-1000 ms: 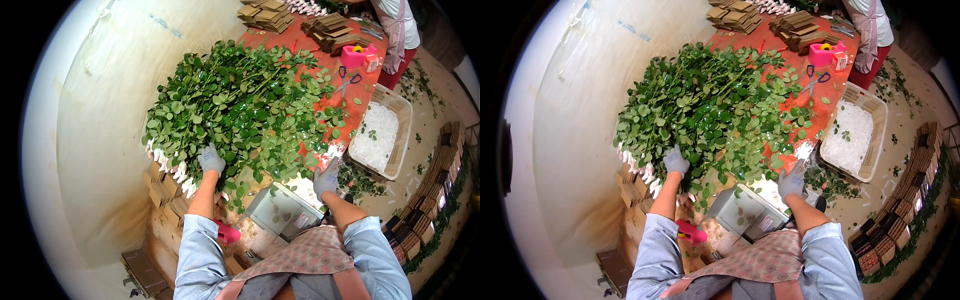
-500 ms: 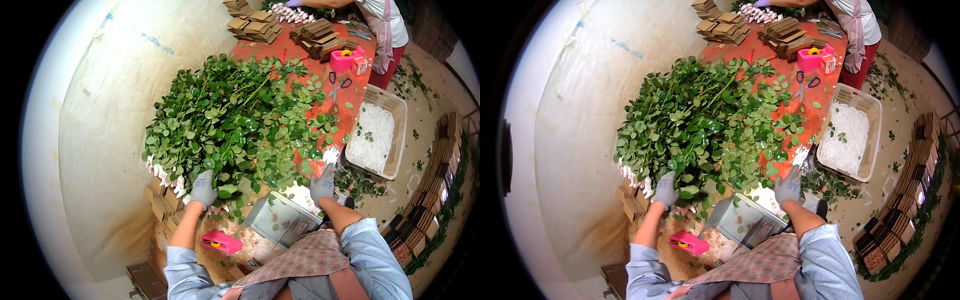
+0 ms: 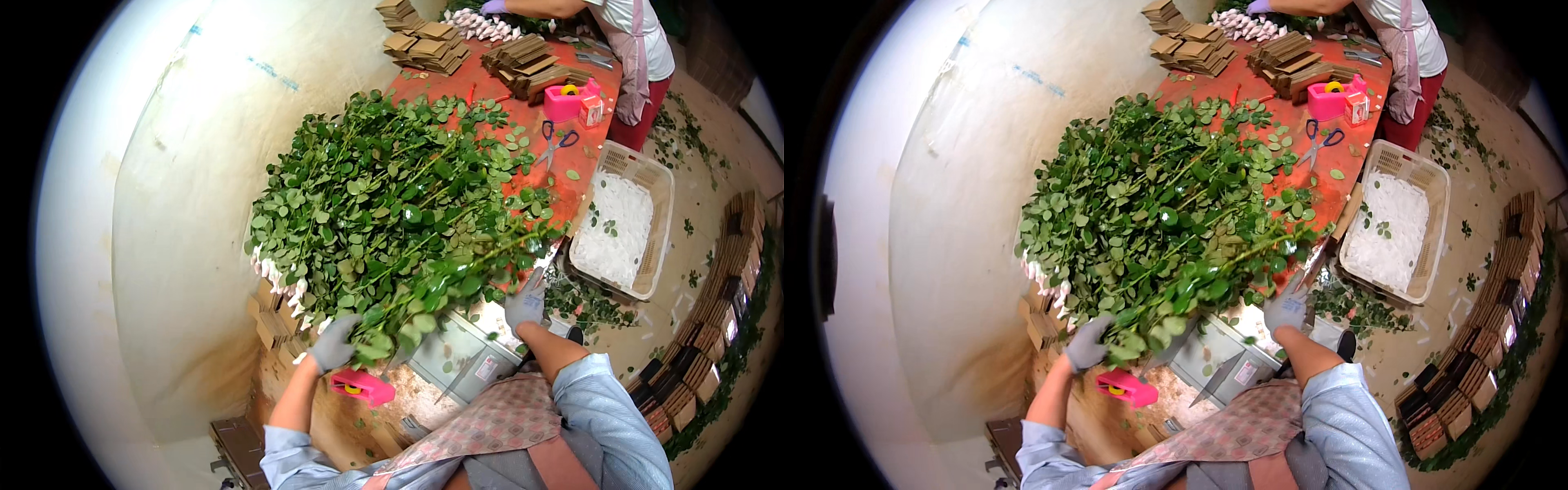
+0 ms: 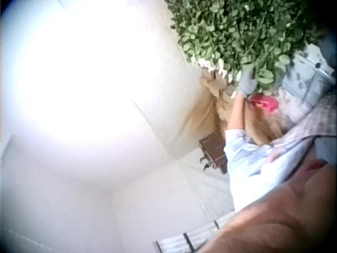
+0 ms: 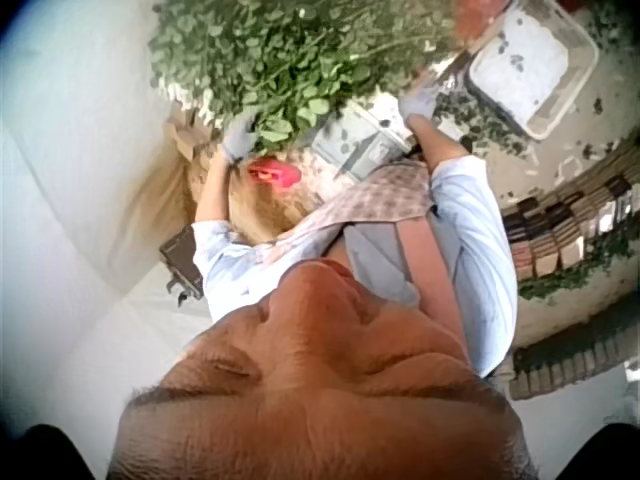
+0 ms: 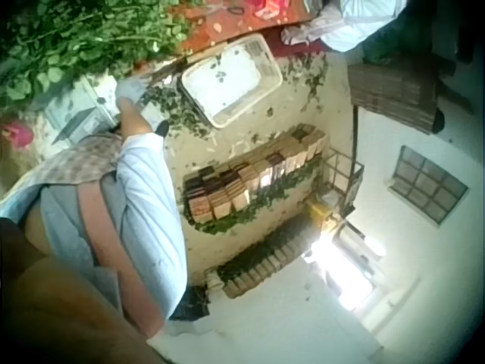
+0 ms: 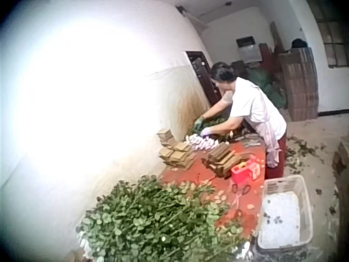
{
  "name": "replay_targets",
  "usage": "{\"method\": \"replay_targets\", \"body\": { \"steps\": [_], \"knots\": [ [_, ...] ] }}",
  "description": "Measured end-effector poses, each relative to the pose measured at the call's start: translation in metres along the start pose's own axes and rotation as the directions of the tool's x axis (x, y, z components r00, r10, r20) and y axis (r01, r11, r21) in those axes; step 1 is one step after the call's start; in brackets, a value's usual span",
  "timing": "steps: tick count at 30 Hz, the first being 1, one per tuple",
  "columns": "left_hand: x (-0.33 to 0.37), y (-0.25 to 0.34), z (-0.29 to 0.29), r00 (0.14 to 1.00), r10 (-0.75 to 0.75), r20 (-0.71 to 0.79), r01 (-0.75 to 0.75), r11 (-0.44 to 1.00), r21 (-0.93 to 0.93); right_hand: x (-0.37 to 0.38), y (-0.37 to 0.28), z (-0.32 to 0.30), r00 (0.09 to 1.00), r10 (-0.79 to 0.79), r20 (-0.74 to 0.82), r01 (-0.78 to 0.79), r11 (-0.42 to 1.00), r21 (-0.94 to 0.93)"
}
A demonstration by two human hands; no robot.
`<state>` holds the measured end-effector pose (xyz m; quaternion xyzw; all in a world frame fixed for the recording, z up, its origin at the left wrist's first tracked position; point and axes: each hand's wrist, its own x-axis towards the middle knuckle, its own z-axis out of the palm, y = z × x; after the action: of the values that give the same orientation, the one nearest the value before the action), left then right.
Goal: The person folds a cardboard sleeve, places several roses into it, and continues this process with more flowers and sleeves at a workstation.
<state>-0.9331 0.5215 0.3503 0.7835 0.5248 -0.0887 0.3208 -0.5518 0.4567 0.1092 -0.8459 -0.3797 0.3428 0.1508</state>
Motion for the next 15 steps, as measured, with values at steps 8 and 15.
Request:
{"method": "replay_targets", "body": {
  "steps": [8, 15],
  "knots": [
    [0.087, -0.033, 0.048, 0.961, 0.001, -0.277, 0.092, 0.942, 0.323, 0.007, 0.009, 0.018, 0.996, -0.026, -0.085, 0.033, 0.995, 0.092],
    [0.137, -0.02, 0.056, 0.862, -0.006, -0.506, 0.332, 0.762, 0.556, 0.016, 0.016, 0.034, 0.974, -0.044, -0.223, 0.048, 0.999, 0.012]
  ]
}}
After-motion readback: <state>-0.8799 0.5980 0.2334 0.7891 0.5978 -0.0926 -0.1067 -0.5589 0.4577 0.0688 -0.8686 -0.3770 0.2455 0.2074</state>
